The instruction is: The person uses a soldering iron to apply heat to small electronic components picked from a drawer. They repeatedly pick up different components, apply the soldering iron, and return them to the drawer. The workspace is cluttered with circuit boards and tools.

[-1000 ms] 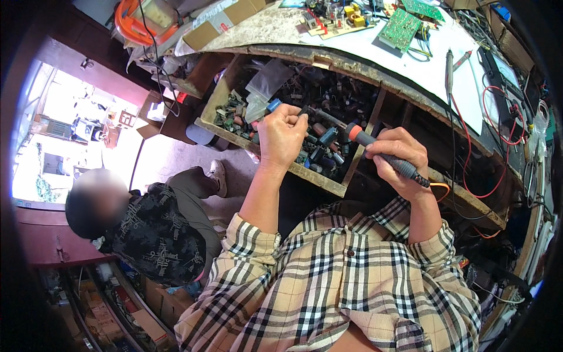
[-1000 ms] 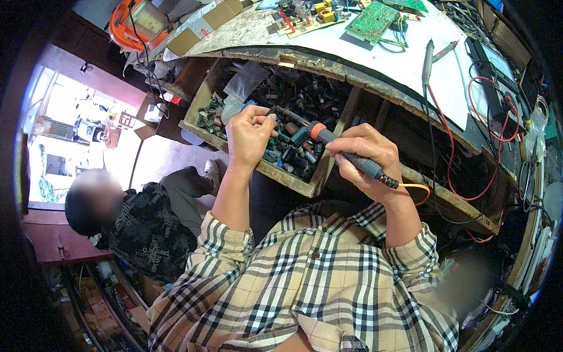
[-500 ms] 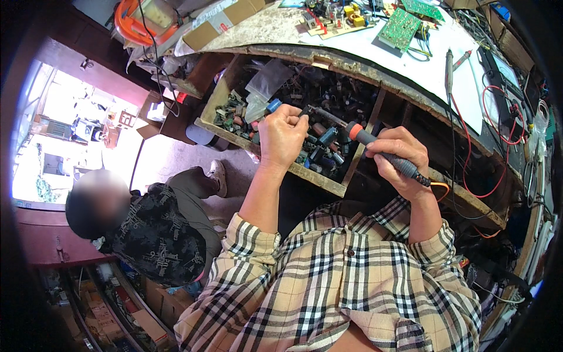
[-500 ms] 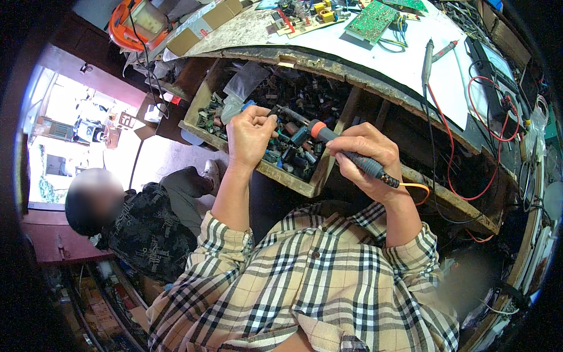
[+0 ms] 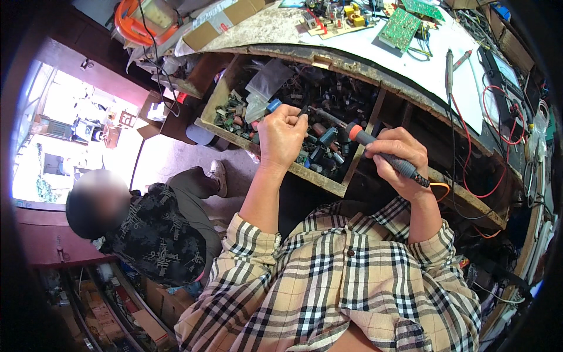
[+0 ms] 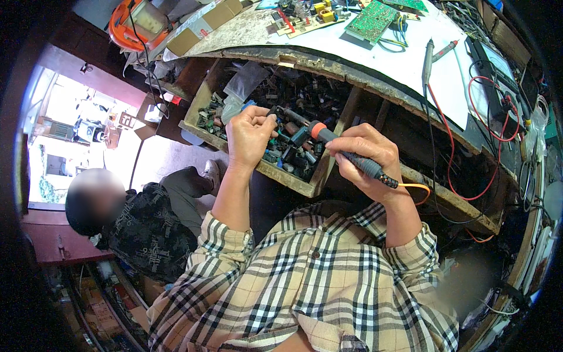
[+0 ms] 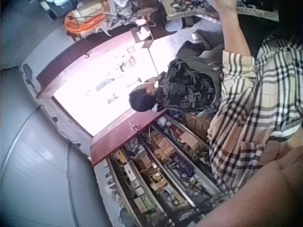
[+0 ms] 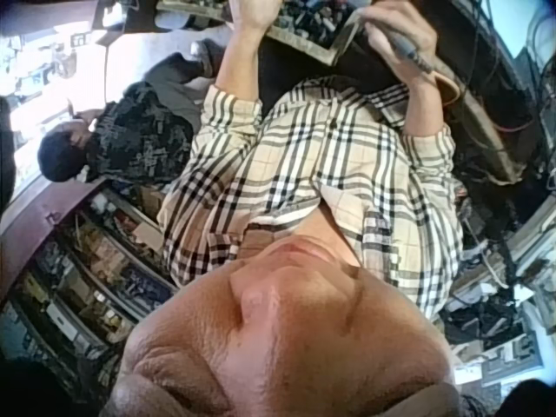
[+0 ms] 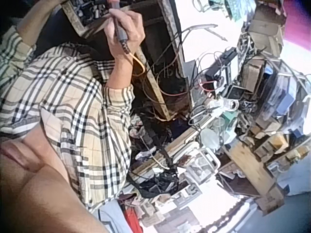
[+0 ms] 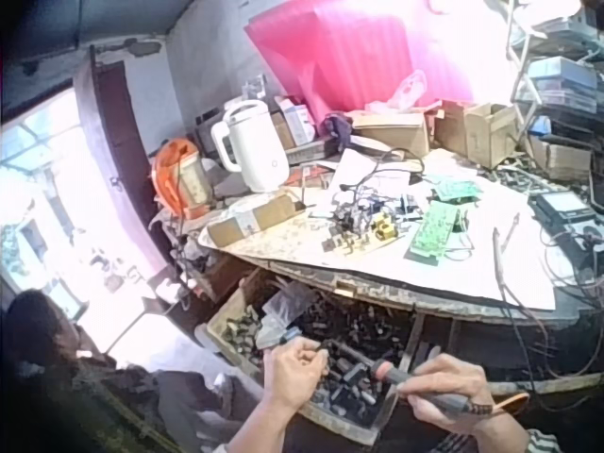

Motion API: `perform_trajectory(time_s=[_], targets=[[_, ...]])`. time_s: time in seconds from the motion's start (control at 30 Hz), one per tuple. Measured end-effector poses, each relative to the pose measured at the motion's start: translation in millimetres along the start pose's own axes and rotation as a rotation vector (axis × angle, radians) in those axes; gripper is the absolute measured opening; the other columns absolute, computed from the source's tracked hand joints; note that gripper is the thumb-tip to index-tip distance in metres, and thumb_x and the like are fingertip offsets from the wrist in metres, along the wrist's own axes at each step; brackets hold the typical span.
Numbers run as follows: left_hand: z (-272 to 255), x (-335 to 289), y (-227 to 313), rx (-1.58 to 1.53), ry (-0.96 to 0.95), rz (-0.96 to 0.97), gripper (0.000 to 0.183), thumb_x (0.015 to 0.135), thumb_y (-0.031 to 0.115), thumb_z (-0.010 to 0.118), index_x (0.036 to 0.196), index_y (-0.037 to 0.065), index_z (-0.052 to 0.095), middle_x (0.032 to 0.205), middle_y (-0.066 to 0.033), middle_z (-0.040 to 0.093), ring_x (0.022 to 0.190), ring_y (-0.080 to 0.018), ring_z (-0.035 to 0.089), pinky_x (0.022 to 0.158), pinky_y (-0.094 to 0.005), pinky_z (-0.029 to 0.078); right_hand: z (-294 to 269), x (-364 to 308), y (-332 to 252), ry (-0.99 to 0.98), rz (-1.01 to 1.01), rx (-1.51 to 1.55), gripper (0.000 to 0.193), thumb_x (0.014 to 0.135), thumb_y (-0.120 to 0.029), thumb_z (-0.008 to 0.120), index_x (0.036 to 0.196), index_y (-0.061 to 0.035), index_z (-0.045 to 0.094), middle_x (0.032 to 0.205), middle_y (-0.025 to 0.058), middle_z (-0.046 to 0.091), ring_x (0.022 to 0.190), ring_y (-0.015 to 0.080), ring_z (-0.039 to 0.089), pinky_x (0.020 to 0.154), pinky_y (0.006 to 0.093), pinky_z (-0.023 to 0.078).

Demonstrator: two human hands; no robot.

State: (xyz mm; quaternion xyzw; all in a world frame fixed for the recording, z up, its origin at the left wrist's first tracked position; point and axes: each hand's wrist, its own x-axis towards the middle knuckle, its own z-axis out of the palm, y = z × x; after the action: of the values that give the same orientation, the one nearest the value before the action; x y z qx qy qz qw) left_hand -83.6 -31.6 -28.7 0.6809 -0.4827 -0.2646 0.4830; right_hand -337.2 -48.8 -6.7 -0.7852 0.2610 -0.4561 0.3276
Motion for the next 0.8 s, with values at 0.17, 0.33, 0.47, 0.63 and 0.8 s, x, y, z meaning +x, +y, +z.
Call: perform_trajectory(time_s=[0.17, 0.33, 0.47, 0.63, 0.8], targets=[[0.5, 0.5, -1.7, 0.005, -0.008, -0.001, 0.014, 0.088, 0.003, 0.069, 0.096, -0.009, 0.066, 0.076, -0.0108, 0.071, 0.061, -0.0122, 0.067, 0.056, -0.0238, 0.053, -0.8, -1.4, 3.3, 0.005, 0.003, 0.007, 0.025, 0.074, -0.002, 0.07, 0.098, -0.0099, 0.077, 0.089, 0.0059, 0.068, 0.078, 0.0167, 0.067, 0.067, 0.0312, 0.056], [0.6, 1.0, -4.7, -0.012, 0.001, -0.004, 0.015, 0.088, 0.003, 0.069, 0.096, -0.009, 0.066, 0.076, -0.011, 0.071, 0.061, -0.0122, 0.068, 0.055, -0.0236, 0.054, -0.6, -1.7, 4.9, 0.031, 0.013, 0.036, 0.025, 0.075, -0.003, 0.07, 0.098, -0.0094, 0.077, 0.09, 0.0062, 0.068, 0.079, 0.0168, 0.067, 0.069, 0.0315, 0.056], [0.8, 1.3, -5.3, -0.022, 0.003, -0.001, 0.015, 0.088, 0.003, 0.069, 0.096, -0.009, 0.065, 0.076, -0.0111, 0.071, 0.061, -0.0122, 0.067, 0.055, -0.0234, 0.053, -0.5, -2.3, 3.0, 0.018, 0.045, 0.055, 0.026, 0.074, -0.004, 0.07, 0.099, -0.0092, 0.077, 0.09, 0.0063, 0.068, 0.078, 0.0169, 0.067, 0.069, 0.0317, 0.056], [0.3, 0.6, -2.6, -0.032, -0.006, -0.01, 0.015, 0.088, 0.003, 0.069, 0.096, -0.009, 0.065, 0.075, -0.0111, 0.071, 0.061, -0.012, 0.067, 0.055, -0.0236, 0.054, -2.4, -1.2, 3.1, -0.023, 0.022, 0.022, 0.026, 0.074, -0.004, 0.07, 0.099, -0.0095, 0.077, 0.089, 0.0064, 0.069, 0.078, 0.017, 0.067, 0.069, 0.0317, 0.056], [0.2, 0.0, -1.0, -0.034, 0.001, -0.004, 0.015, 0.088, 0.003, 0.069, 0.096, -0.009, 0.064, 0.075, -0.0107, 0.071, 0.061, -0.0116, 0.067, 0.055, -0.0238, 0.054, -1.2, 0.1, 1.9, -0.004, 0.029, 0.012, 0.027, 0.074, -0.004, 0.07, 0.099, -0.0093, 0.077, 0.089, 0.0064, 0.069, 0.078, 0.0173, 0.067, 0.069, 0.0315, 0.056]])
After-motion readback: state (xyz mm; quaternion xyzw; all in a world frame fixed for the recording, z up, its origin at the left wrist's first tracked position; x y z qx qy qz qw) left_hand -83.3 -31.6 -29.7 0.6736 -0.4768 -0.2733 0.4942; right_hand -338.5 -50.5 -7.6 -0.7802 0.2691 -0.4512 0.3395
